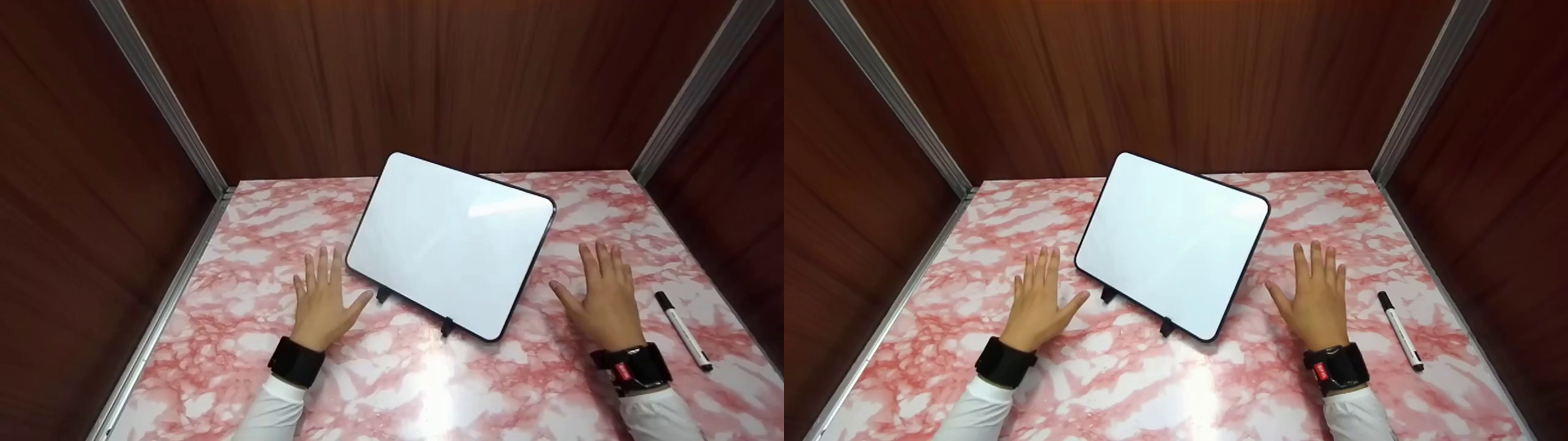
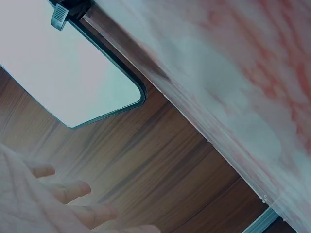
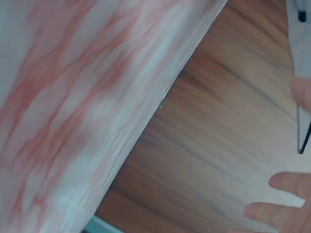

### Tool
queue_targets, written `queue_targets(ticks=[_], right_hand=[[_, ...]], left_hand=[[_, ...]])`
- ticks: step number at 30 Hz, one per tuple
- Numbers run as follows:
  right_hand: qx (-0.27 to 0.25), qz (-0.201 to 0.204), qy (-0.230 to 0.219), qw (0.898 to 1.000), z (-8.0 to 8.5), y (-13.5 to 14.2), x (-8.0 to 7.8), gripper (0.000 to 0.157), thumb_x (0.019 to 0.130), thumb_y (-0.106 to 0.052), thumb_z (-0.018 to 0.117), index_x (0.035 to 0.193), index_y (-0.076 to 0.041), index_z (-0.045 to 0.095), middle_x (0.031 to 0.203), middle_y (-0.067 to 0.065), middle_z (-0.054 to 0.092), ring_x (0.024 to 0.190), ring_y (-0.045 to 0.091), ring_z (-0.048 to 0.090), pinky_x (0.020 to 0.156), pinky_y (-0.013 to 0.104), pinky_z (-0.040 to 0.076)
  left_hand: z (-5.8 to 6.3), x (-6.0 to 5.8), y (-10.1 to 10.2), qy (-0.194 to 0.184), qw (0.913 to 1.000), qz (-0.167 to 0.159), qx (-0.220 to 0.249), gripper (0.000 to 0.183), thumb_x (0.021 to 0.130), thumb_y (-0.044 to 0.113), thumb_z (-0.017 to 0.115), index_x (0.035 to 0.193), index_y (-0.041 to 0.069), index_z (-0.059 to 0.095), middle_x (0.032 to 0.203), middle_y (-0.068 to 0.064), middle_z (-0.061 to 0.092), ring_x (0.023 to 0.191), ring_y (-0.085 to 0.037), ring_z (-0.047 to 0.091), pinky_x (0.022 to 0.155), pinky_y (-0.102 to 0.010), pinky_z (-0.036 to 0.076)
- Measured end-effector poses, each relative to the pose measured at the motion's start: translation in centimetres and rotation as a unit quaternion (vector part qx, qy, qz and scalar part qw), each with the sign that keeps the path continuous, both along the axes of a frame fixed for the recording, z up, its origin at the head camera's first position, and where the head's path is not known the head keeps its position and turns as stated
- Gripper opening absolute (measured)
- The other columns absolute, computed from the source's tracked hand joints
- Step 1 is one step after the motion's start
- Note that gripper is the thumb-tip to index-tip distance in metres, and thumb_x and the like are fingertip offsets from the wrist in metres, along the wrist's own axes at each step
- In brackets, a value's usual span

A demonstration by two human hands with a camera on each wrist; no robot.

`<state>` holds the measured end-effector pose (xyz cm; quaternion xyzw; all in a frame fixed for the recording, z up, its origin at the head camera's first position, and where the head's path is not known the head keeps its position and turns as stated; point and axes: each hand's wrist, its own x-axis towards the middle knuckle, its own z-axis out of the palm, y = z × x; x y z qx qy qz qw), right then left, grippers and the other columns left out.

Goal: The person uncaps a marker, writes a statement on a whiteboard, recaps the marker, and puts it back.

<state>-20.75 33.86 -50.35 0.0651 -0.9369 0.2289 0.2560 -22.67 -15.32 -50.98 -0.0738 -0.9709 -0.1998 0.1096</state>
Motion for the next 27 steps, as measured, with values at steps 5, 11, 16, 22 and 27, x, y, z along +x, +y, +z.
queue_targets(ticks=[5,11,16,22,27], right_hand=[[-0.072,0.015,0.017,0.997,0.7,-1.2,0.5,0.085,0.093,-0.023,0.086,0.161,0.005,0.042,0.162,0.038,0.042,0.150,0.060,0.039,0.118,0.079,0.036],[-0.123,0.021,-0.039,0.991,1.4,-3.0,1.4,0.084,0.098,-0.026,0.083,0.162,0.005,0.039,0.154,0.036,0.052,0.133,0.058,0.057,0.104,0.075,0.049],[-0.158,0.028,-0.091,0.983,1.6,-4.1,1.8,0.088,0.100,-0.031,0.081,0.165,0.004,0.032,0.147,0.035,0.057,0.119,0.054,0.067,0.098,0.068,0.058],[-0.173,0.020,-0.129,0.976,1.6,-5.2,1.8,0.093,0.097,-0.034,0.084,0.164,0.003,0.032,0.133,0.030,0.068,0.101,0.041,0.075,0.081,0.032,0.061],[-0.182,0.020,-0.149,0.972,1.2,-6.1,1.9,0.094,0.095,-0.038,0.085,0.162,0.006,0.035,0.120,0.027,0.073,0.090,0.032,0.076,0.069,0.019,0.056]], left_hand=[[1.1,-1.0,-0.6,0.016,0.9997,-0.010,0.013,0.106,0.099,0.064,0.068,0.172,0.002,0.021,0.178,-0.025,0.026,0.163,-0.050,0.025,0.128,-0.074,0.030],[1.8,-2.6,-1.1,0.018,0.9988,-0.025,0.037,0.107,0.100,0.064,0.066,0.170,-0.003,0.021,0.169,-0.029,0.041,0.154,-0.046,0.045,0.125,-0.061,0.042],[2.9,-4.5,-0.6,0.002,0.9970,-0.025,0.074,0.107,0.099,0.061,0.070,0.168,-0.006,0.025,0.163,-0.031,0.048,0.146,-0.047,0.053,0.118,-0.060,0.050],[3.7,-7.2,0.2,-0.003,0.9949,-0.022,0.099,0.102,0.097,0.054,0.077,0.165,-0.008,0.031,0.159,-0.033,0.050,0.144,-0.048,0.055,0.117,-0.061,0.051],[3.6,-9.3,1.0,-0.039,0.9909,-0.007,0.129,0.099,0.098,0.054,0.075,0.162,-0.009,0.034,0.158,-0.034,0.050,0.145,-0.048,0.054,0.122,-0.058,0.047]])
